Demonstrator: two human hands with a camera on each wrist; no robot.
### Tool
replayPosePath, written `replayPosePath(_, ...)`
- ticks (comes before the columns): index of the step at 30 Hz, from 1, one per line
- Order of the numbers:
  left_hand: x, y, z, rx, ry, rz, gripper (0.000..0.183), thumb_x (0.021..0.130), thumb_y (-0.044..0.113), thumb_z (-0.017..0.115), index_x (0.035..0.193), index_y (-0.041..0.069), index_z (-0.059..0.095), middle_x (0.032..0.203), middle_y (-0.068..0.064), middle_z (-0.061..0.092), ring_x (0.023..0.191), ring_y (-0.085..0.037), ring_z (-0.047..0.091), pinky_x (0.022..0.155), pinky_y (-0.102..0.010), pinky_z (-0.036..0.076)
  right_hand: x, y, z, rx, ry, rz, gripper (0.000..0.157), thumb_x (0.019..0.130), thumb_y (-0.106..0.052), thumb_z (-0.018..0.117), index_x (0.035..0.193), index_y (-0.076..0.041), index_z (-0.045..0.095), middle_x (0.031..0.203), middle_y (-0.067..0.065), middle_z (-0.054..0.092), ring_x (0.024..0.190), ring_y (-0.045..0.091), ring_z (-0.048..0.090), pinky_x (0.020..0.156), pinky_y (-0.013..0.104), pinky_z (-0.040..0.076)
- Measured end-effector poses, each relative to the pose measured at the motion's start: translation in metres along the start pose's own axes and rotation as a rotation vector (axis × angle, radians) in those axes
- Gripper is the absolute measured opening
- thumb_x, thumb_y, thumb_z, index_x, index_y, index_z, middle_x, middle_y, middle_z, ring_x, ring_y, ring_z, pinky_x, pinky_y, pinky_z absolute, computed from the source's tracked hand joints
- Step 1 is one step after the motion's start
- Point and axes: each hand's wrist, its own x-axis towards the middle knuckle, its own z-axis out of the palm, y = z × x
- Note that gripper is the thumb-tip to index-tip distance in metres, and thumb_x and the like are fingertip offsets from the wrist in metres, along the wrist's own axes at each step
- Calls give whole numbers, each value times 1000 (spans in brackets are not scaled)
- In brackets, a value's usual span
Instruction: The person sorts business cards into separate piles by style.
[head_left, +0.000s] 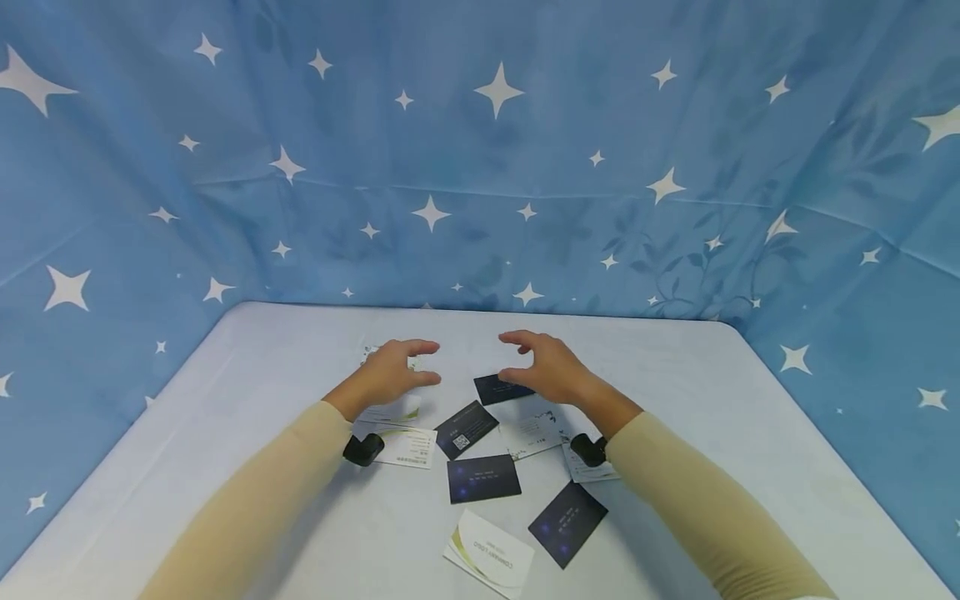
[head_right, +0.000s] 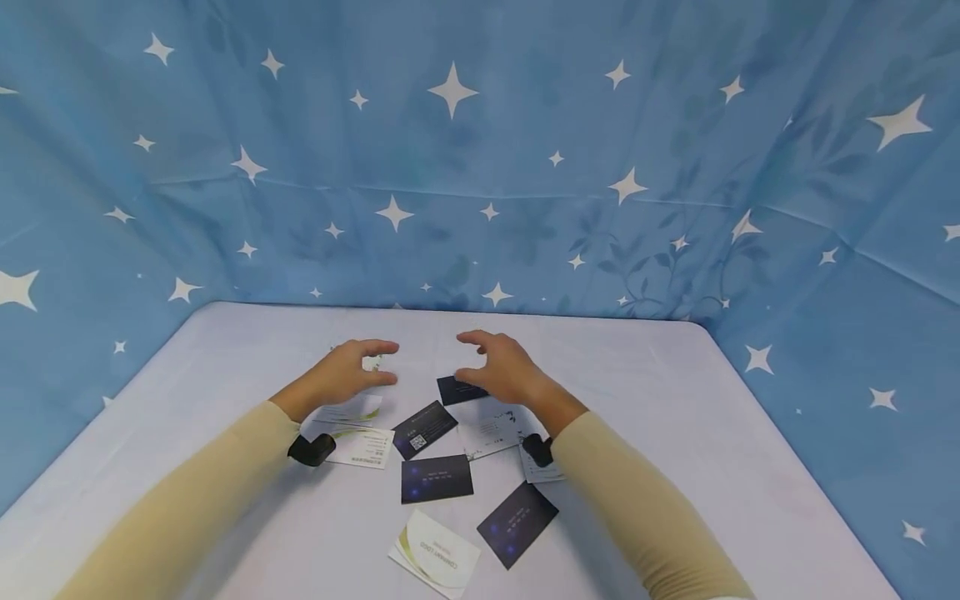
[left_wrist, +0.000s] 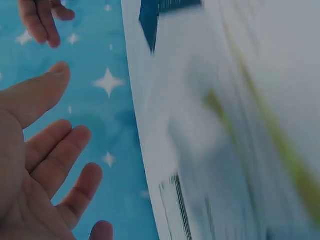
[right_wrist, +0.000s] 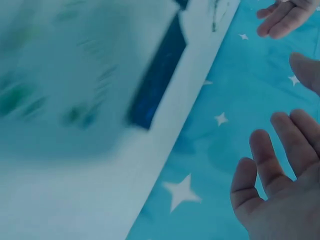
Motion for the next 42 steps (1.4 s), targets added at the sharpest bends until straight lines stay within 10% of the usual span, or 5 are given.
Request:
replayPosePath(10,-9,47,60,85,-96,92,58,86,37,80,138,20,62,134,-5,59,129,-29,47,102,-56,28,-54,46,-5,-64,-208,47,68,82,-28,84,143,-16,57,138,15,55,127,37,49,101,59,39)
replayPosePath(19,-8,67,97,301,-144,148,65,79,51,82,135,21,66,116,2,69,103,-21,50,82,-45,31,-59,56,3,-166,-259,92,60,80,-25,85,136,-18,63,125,8,59,110,24,53,99,49,43)
replayPosePath(42,-10,73,102,299,-120,131,60,77,42,86,130,19,68,116,5,70,100,-20,48,80,-45,29,-55,57,10,-166,-211,74,63,78,-20,88,135,-13,62,134,10,58,127,31,49,105,50,39)
